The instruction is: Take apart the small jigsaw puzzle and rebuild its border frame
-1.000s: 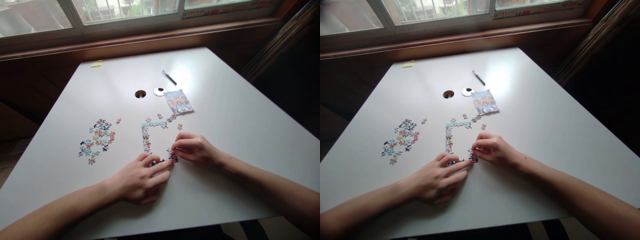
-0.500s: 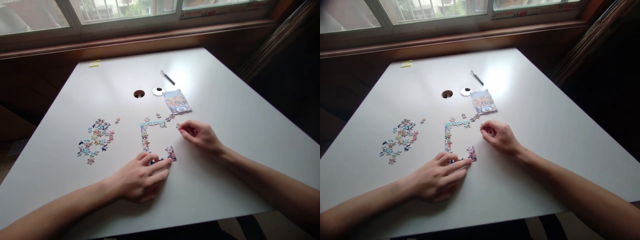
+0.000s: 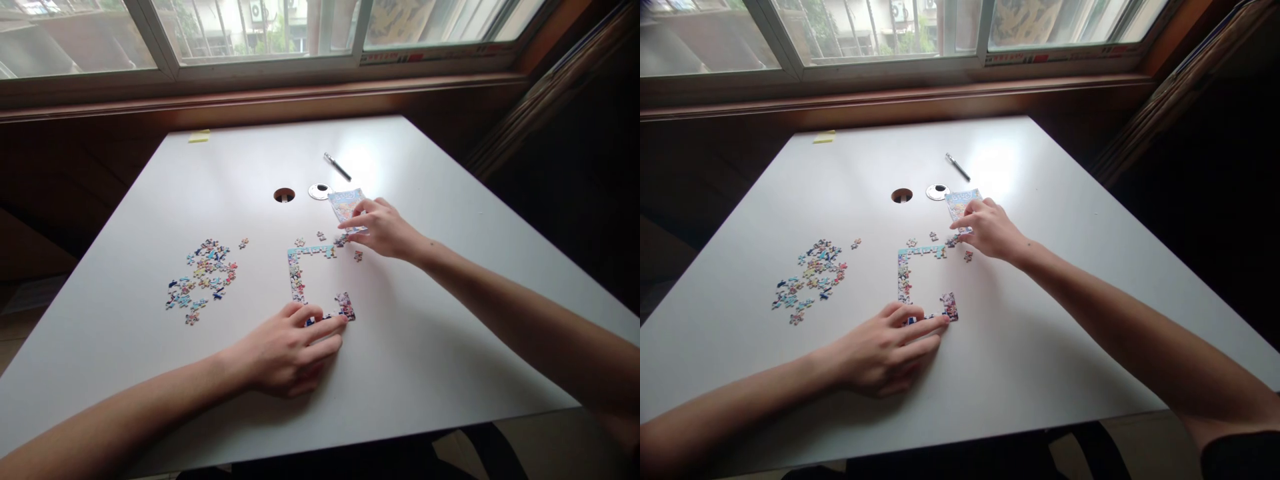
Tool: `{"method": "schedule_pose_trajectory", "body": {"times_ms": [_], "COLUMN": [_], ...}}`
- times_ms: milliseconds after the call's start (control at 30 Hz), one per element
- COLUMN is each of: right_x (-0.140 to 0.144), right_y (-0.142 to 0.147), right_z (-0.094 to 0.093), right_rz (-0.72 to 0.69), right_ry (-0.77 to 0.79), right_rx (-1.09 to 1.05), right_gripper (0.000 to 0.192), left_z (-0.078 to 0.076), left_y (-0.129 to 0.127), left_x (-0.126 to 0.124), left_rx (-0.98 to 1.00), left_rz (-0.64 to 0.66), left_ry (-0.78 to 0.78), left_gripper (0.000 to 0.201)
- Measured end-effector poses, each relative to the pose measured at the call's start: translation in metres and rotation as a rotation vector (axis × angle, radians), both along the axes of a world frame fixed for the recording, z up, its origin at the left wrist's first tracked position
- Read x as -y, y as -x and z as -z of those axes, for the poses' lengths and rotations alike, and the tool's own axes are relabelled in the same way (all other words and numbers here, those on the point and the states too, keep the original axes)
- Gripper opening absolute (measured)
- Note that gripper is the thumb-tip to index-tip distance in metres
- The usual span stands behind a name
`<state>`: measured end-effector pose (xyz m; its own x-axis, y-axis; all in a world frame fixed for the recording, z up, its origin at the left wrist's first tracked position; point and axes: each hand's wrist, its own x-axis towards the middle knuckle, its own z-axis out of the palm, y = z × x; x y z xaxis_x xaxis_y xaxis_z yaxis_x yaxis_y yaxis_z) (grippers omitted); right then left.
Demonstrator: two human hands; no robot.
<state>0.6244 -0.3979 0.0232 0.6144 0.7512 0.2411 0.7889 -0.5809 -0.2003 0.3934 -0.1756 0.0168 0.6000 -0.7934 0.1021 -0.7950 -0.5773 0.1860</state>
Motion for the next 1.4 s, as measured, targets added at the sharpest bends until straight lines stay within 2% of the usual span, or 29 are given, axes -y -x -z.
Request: {"method": "schedule_pose_trajectory", "body": {"times_ms": [100, 233, 367, 433, 533, 633, 833, 933, 1267, 1400], "right_x": [-0.007, -0.008, -0.001, 0.004, 0.009, 0.012, 0.011, 0.010, 0.000, -0.001], "right_y": [-0.006, -0.002, 0.017, 0.029, 0.049, 0.064, 0.075, 0.075, 0.083, 0.087], "right_z": [-0.003, -0.009, -0.015, -0.017, -0.016, -0.013, -0.007, -0.008, -0.012, -0.011], "right_rz": [-0.014, -0.031, -0.003, -0.034, -0.060, -0.004, 0.060, 0.072, -0.009, -0.016], "right_ry": [0.054, -0.012, -0.124, -0.119, -0.090, -0.135, -0.234, -0.212, -0.135, -0.134], "right_rx": [-0.032, -0.130, -0.237, -0.285, -0.435, -0.604, -0.897, -0.921, -0.723, -0.710], "right_gripper": [0.016, 0.011, 0.021, 0.026, 0.023, 0.018, 0.017, 0.016, 0.024, 0.025], "left_z": [-0.001, -0.001, 0.000, 0.000, 0.000, -0.001, 0.002, 0.002, 0.002, 0.002], "left_y": [0.000, 0.000, 0.000, -0.001, -0.001, 0.000, 0.000, 0.000, 0.001, 0.000], "left_x": [0.000, 0.000, 0.000, 0.000, 0.000, 0.000, 0.000, 0.000, 0.000, -0.001], "left_rx": [0.005, -0.002, -0.003, -0.004, 0.000, 0.010, 0.015, 0.016, 0.006, 0.000], "left_rz": [0.004, 0.003, 0.003, 0.006, 0.009, 0.008, 0.004, 0.007, 0.005, 0.006], "left_ry": [0.005, 0.001, 0.005, 0.003, -0.004, -0.004, -0.007, -0.010, -0.008, -0.013], "left_gripper": [0.043, 0.042, 0.044, 0.045, 0.044, 0.045, 0.046, 0.047, 0.048, 0.047]}}
